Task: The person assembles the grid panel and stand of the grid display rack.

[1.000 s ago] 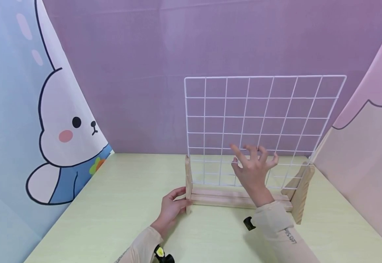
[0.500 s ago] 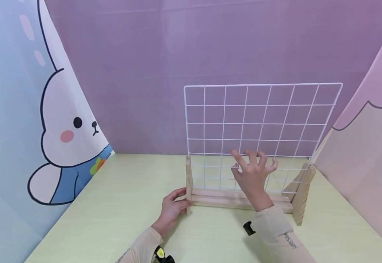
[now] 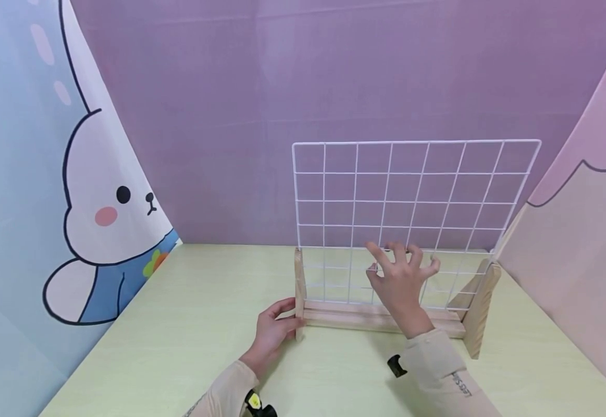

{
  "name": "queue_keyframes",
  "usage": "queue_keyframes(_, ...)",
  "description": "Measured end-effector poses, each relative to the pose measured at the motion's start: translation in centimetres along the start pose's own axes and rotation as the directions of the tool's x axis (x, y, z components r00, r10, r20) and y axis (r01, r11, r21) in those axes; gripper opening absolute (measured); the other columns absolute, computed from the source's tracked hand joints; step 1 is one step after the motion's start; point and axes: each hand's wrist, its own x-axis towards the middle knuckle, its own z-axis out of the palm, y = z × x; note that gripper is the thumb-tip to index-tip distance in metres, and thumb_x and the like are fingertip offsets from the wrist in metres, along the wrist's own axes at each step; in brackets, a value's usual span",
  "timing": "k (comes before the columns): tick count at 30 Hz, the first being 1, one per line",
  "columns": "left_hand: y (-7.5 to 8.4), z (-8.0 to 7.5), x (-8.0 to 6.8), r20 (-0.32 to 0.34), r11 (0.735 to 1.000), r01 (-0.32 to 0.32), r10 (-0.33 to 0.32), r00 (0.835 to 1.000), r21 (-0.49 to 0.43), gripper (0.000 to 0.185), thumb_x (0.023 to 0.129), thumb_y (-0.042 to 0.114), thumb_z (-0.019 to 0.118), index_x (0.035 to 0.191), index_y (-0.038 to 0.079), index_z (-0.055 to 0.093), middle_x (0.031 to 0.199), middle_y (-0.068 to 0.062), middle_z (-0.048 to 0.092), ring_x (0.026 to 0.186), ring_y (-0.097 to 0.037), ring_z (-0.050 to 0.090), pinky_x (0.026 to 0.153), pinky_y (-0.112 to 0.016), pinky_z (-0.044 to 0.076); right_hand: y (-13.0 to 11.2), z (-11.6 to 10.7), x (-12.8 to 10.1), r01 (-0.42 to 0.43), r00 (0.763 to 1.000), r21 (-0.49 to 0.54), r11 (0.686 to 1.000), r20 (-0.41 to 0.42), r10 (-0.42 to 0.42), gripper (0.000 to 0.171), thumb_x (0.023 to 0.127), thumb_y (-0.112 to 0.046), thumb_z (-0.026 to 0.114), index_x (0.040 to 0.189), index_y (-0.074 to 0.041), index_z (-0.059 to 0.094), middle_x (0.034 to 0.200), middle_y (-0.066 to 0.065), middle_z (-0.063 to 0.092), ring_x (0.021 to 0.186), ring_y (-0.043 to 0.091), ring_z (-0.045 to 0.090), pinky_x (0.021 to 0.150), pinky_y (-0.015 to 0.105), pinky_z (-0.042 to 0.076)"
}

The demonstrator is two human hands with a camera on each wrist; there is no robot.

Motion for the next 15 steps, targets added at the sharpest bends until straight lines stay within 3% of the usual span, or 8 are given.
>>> queue_keyframes(15, -0.1, 0.0, 0.2, -0.009, 1.000, -0.010, 0.010, 1.000, 0.015, 0.051, 0.075, -0.012, 0.073, 0.124, -0.007, 0.063, 0.113, -0.014, 0.066, 0.096, -0.026, 0.069, 0.073, -0.038, 0.059, 0.1, -0.1, -1.1, -0.057, 0.991, -0.006, 0.998, 0.119, 0.057, 0.046, 0.066, -0.005, 0.072, 0.109, -0.022, 0.068, 0.100, 0.016, 0.060, 0.091, 0.046, 0.046, 0.081, 0.083, 0.018)
